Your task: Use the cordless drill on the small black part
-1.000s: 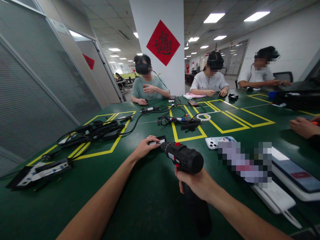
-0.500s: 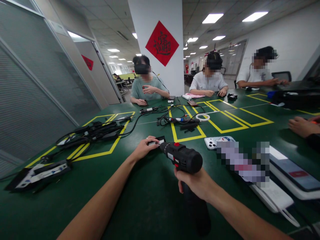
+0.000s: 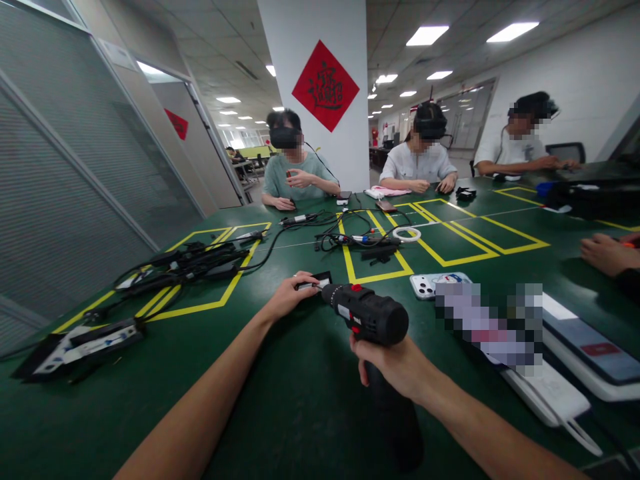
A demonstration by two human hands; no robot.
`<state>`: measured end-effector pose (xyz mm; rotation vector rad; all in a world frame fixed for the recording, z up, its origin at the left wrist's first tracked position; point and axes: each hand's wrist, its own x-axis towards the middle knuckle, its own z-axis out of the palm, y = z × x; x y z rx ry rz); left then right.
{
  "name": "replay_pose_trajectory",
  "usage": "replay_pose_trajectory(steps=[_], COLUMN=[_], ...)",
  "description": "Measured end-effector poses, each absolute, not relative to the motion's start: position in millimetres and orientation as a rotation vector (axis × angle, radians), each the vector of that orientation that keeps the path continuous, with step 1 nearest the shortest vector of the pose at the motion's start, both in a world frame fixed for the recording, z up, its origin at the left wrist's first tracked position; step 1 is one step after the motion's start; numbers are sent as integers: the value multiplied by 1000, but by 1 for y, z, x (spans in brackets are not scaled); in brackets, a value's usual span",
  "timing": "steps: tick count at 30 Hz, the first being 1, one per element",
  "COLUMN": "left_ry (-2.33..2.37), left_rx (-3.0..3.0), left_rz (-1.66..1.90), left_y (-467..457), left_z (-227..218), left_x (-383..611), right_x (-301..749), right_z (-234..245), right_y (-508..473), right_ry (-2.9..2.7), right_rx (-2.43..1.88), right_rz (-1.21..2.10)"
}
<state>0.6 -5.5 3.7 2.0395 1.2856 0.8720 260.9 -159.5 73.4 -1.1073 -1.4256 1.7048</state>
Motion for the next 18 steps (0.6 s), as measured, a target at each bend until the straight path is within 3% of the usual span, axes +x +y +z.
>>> replay_pose_trajectory(steps=[18], left_ry=[1277], left_rx=[2039], left_rz=[871], left_y=[-6], left_z=[6], left_x=[2], right_x=[261], right_z=[68], right_y=[-158], right_ry=[-1421], right_rx=[-1085], right_rz=[1682])
